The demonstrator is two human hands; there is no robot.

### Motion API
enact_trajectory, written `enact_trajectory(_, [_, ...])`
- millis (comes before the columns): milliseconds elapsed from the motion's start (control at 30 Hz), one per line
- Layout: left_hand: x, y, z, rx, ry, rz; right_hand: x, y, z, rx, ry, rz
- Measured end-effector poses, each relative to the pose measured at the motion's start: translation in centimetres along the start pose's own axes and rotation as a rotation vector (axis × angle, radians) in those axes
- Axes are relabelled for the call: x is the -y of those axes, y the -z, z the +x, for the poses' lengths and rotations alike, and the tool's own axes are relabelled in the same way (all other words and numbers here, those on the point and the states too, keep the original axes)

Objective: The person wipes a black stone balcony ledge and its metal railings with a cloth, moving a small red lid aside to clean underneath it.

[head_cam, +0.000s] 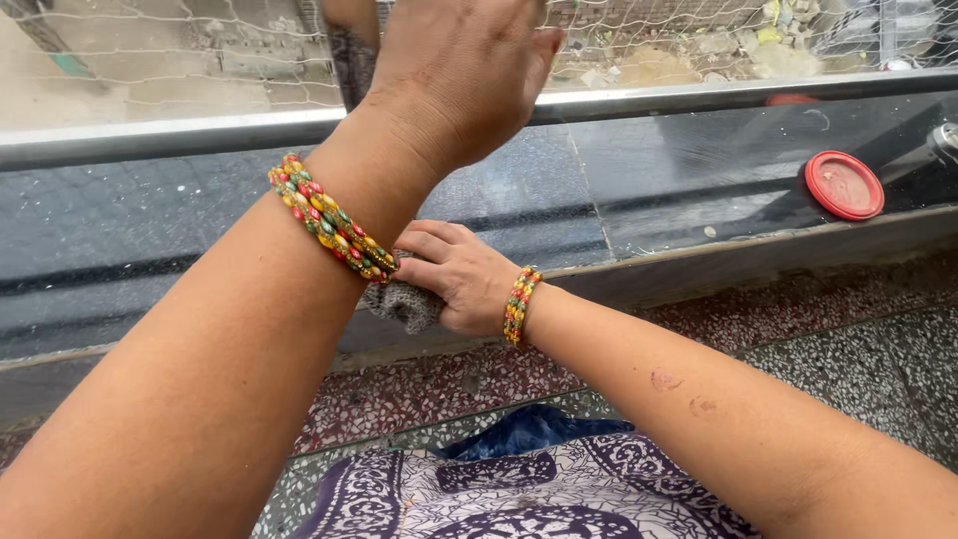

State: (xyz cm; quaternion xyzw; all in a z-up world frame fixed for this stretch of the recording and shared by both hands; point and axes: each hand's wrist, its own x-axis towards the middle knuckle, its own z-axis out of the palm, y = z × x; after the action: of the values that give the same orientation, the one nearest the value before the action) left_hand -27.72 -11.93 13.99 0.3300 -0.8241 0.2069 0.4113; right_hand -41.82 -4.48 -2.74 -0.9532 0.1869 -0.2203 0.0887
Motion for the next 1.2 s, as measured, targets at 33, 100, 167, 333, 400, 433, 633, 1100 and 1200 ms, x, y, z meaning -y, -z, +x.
enact_trajectory(33, [0.1,-0.5,0.1,-0.012,-0.001,-0.003,-0.4,0.6,-1.0,0.007,-0.021,0.001])
enact_trajectory(100, [0.1,-1.2,0.3,-0.036,-0.002,-0.005,-1.7,1.7,-3.0,-0.011,-0.063,0.015])
enact_trajectory(167, [-0.2,-2.2,0.7,-0.036,0.016,-0.013,-3.6,2.9,-5.1,-0.058,-0.113,0.042])
enact_trajectory(333, [-0.7,-4.8,0.6,0.103,0.124,-0.031,-8.6,5.6,-10.6,-0.132,-0.376,-0.093])
enact_trajectory(400, [-1.1,-5.9,-0.3,0.247,0.242,-0.056,-10.2,6.5,-12.7,-0.166,-0.465,-0.131])
enact_trajectory(433, [-1.3,-6.3,-0.9,0.305,0.253,-0.049,-10.9,6.9,-13.6,-0.194,-0.500,-0.150])
enact_trajectory(633, [-0.9,-6.1,-2.5,0.743,0.383,-0.049,-13.3,9.4,-18.2,-0.371,-0.720,-0.243])
enact_trajectory(1100, [-1.2,-6.4,-1.1,0.839,0.622,-0.030,-17.4,16.7,-16.8,-0.759,-1.229,0.496])
enact_trajectory(1200, [-2.2,-7.1,-1.0,0.827,0.619,0.059,-16.6,15.9,-17.7,-0.521,-1.348,-0.156])
